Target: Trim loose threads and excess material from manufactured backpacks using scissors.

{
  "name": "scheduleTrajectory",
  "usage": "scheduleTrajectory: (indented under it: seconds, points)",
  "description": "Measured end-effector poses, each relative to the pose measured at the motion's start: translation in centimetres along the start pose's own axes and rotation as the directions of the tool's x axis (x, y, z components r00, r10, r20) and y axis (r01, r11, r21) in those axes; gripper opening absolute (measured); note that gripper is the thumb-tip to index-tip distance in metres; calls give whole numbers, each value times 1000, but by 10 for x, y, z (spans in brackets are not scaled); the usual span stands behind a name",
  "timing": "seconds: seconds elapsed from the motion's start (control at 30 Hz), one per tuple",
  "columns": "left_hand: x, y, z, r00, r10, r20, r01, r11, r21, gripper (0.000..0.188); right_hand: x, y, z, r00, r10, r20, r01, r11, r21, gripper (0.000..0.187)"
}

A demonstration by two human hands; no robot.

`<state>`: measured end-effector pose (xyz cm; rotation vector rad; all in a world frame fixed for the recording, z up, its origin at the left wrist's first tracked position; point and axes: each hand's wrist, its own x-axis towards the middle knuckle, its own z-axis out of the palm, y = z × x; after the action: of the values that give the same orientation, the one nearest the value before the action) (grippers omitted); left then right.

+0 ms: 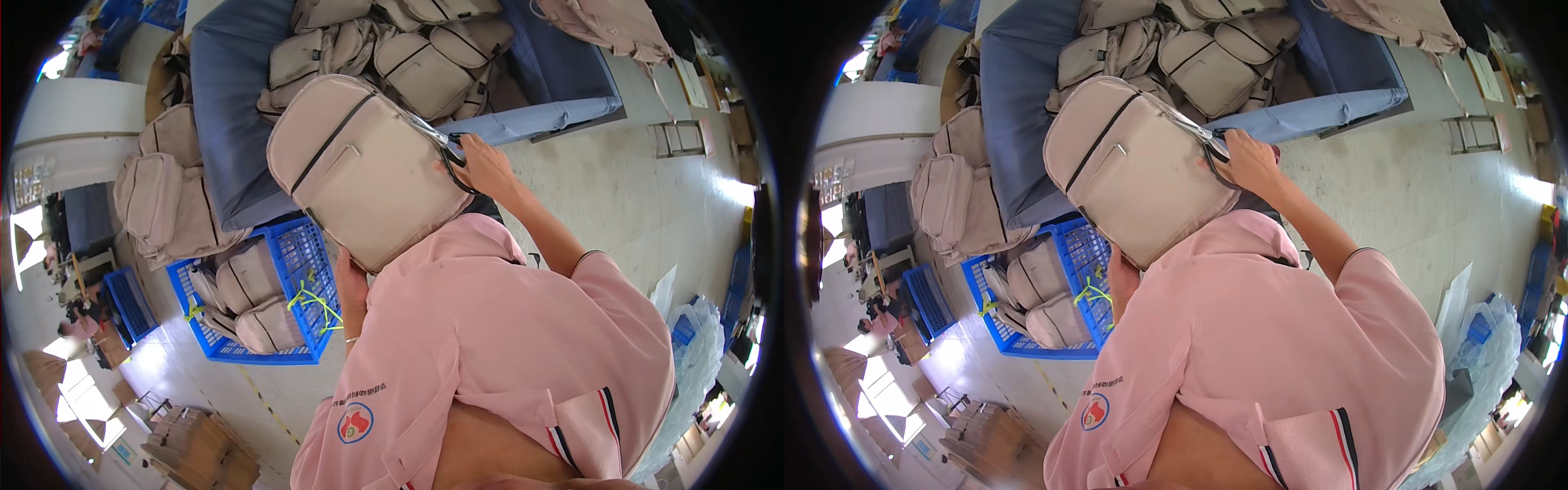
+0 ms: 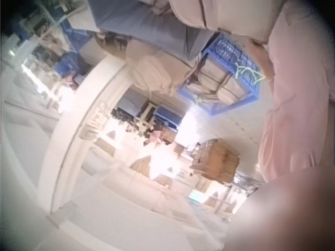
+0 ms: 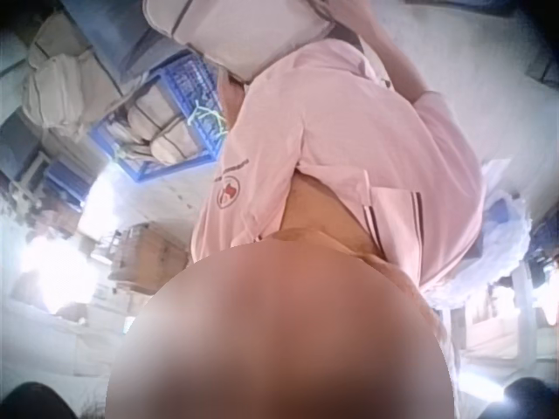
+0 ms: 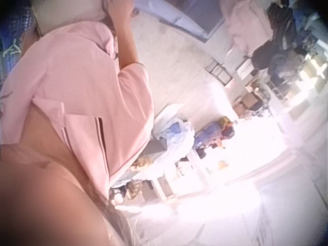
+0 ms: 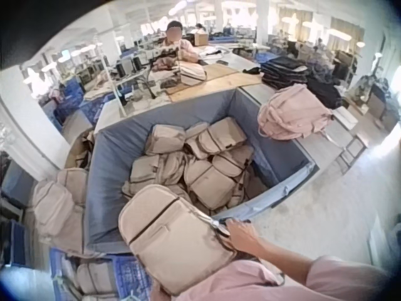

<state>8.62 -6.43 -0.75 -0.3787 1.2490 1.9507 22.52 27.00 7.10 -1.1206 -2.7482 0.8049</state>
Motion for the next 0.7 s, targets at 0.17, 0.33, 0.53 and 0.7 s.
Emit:
scheduleTrajectory:
  seconds: [0.17,0.33,0.53,0.7]
  points:
    - [-10,-7,-5,988,-135,-78,144,983,118,37,27,-4,13,998,-58,-13,58,998,-11,65]
    - [-8,-23,-27,991,-135,-3,135,991,3,39,37,-16,14,999,32,5,-32,990,137,61]
    - [-8,-45,-44,945,-327,12,326,941,-91,35,124,-55,14,972,-50,-228,98,974,204,52]
    - [-13,-40,-38,979,-201,-43,198,978,-59,27,183,-92,26,972,-128,-197,207,864,460,41]
